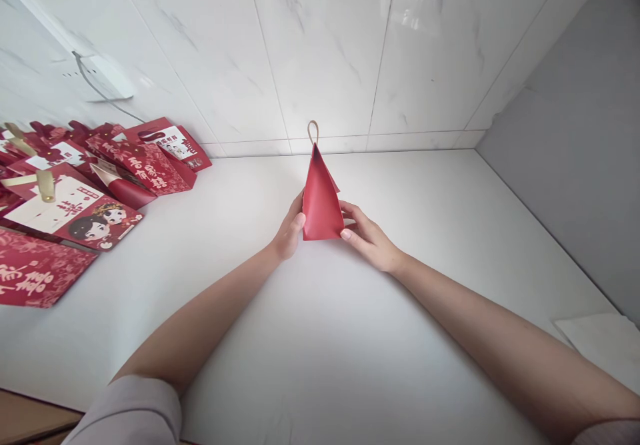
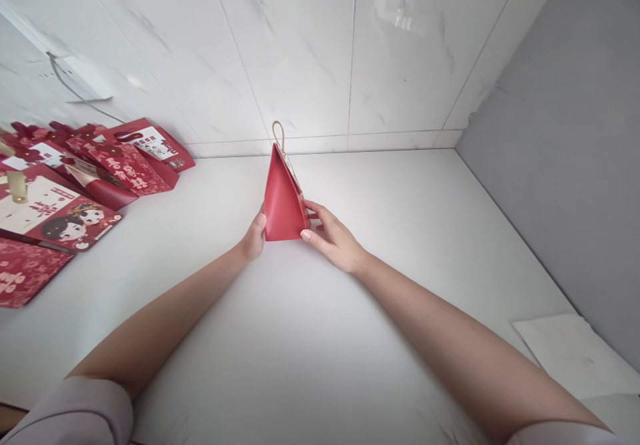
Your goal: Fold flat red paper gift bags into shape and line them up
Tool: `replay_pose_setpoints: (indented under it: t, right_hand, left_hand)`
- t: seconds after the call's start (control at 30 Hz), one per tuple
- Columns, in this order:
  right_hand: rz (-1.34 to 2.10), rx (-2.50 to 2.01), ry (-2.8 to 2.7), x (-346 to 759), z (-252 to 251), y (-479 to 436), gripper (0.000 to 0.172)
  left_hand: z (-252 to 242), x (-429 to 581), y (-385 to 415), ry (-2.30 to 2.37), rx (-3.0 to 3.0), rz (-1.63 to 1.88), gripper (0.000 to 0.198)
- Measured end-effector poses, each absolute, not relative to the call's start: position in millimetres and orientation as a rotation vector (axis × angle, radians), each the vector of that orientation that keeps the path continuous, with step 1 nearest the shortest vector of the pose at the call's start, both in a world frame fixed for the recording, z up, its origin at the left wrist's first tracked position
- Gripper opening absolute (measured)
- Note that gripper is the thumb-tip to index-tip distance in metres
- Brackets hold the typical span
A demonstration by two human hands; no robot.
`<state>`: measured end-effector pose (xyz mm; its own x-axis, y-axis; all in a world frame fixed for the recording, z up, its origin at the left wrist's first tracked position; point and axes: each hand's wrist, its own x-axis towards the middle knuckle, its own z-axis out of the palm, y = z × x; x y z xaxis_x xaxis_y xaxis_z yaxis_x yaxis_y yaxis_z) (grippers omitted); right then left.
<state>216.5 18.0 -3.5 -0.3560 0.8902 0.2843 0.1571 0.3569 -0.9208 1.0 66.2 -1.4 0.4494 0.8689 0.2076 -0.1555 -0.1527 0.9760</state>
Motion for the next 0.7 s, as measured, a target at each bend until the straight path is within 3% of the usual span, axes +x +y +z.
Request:
replay_pose_setpoints:
  t: [0.7]
  right_hand:
    - [1.143, -0.943, -1.646, 216.1, -5.7, 21.1, 0.059]
  left_hand:
    - [-4.9, -0.3, 74.2, 0.619, 1.497, 1.045, 0.083]
